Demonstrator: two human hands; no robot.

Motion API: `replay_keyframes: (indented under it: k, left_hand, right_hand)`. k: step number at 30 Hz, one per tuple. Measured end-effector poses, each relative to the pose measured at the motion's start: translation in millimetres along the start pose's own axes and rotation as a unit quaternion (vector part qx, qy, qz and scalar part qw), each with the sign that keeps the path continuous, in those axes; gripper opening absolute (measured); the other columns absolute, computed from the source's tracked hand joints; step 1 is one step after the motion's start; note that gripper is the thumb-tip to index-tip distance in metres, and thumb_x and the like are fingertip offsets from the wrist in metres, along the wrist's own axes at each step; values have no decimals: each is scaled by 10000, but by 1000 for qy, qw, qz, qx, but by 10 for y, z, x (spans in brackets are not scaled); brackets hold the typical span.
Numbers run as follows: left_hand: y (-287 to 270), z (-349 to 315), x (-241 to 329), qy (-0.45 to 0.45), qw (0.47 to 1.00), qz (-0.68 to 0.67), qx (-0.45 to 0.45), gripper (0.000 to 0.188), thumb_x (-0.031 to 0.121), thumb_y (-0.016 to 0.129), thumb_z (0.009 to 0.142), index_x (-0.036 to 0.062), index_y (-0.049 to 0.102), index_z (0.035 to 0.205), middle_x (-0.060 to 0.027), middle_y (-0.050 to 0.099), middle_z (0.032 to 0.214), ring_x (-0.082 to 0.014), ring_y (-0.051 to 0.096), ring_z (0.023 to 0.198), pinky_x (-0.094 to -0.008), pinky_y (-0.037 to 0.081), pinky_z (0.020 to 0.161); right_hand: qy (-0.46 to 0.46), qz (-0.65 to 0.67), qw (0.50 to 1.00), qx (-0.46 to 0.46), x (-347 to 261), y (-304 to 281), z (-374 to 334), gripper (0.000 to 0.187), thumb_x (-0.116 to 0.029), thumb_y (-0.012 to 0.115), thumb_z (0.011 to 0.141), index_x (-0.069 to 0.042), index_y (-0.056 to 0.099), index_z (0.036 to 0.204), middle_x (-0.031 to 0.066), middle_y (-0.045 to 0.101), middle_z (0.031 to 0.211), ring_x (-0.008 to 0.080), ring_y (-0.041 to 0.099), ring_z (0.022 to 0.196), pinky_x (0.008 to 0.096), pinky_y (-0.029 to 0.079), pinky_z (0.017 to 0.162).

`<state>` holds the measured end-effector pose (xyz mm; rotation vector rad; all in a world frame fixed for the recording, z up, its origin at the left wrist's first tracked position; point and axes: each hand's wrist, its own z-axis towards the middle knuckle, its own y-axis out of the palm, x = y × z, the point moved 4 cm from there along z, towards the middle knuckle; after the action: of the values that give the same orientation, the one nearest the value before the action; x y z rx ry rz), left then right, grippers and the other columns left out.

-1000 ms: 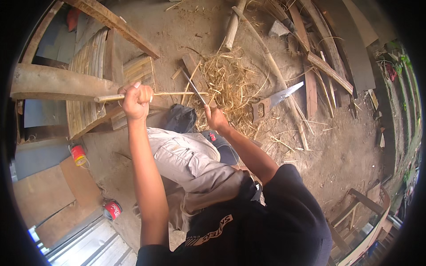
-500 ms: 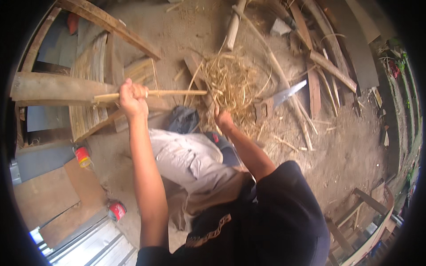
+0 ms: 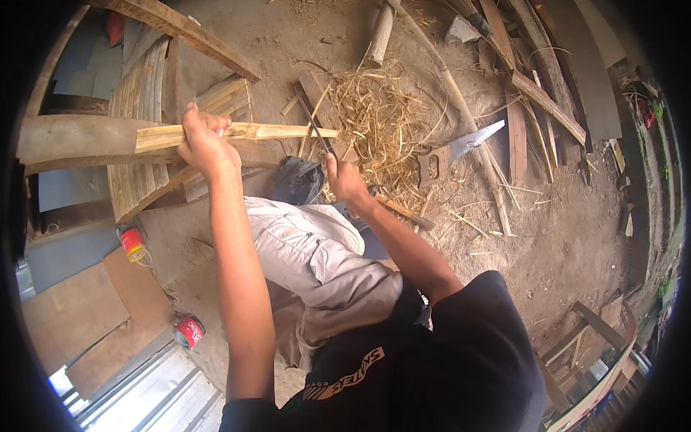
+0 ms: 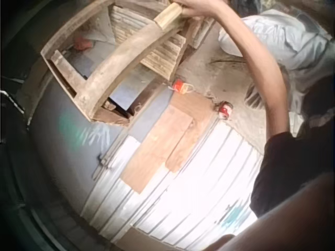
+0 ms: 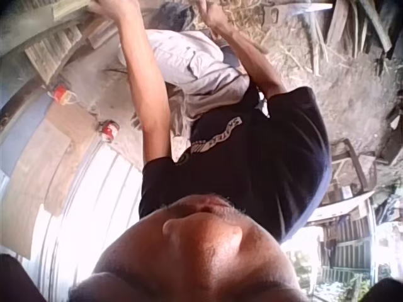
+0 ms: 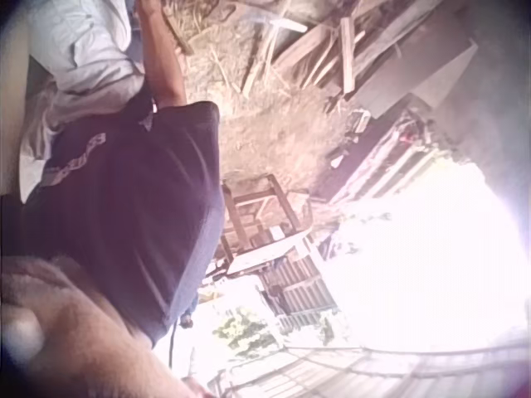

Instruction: The person uses a knife to shave and shape a wooden dowel, then inserts it into a hole in the chair frame. They use a hammer to drive the dowel into place and secure it.

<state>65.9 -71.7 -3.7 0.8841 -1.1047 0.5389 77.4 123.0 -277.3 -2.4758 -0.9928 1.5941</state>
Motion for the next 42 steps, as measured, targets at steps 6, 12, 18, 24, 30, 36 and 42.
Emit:
replay_keyframes:
  k: [6,12,18,24,30,36,42]
  left_hand:
    - [-215,-21,27,15,998,24,62,491,235,541,1004,136,333,570,7,323,536,-137,324,525,-358,412,622]
    - [-324,83,-26,5,991,32,130,455,220,534,1001,146,352,591,17,332,545,-131,324,521,-365,416,592]
    - [-404,-20,4,1,997,11,81,478,232,486,1030,153,296,599,27,309,545,-118,300,527,-340,399,632]
    - [-284,-255,-55,18,999,-5,49,465,243,504,1021,154,296,615,32,296,560,-117,280,541,-343,393,658]
    - [-179,-286,14,1,999,-19,28,482,253,494,1019,171,257,607,35,240,543,-113,221,518,-319,341,615]
    - [35,-293,24,3,999,-34,-19,488,274,499,1018,170,245,615,36,208,542,-115,195,516,-327,312,607]
    - [-139,-235,-18,-19,999,-22,-46,500,303,476,1027,174,218,618,31,184,534,-118,179,505,-326,283,588]
  right_hand:
    - [-1,18,998,52,-107,107,332,708,-510,341,1042,72,703,864,384,637,835,552,638,915,552,511,840]
    - [-92,-21,995,22,-379,92,291,651,-478,348,1047,72,670,915,375,636,832,536,639,891,563,498,829]
    - [-28,-44,998,-30,-433,45,208,663,-489,345,1048,60,697,927,371,653,859,512,656,929,559,514,854]
    - [-129,-85,988,-11,-271,-26,305,686,-523,360,1035,51,705,889,370,648,922,515,638,972,545,505,873]
    - [-161,-29,986,14,-205,-107,408,743,-540,369,1028,99,664,787,346,644,795,471,672,799,536,515,754]
    - [-21,-77,996,27,188,-184,437,698,-520,358,1042,86,643,847,322,640,770,439,660,751,512,510,750]
    - [30,-130,990,44,609,-132,420,676,-483,376,1047,106,635,838,335,622,729,458,656,739,528,491,755]
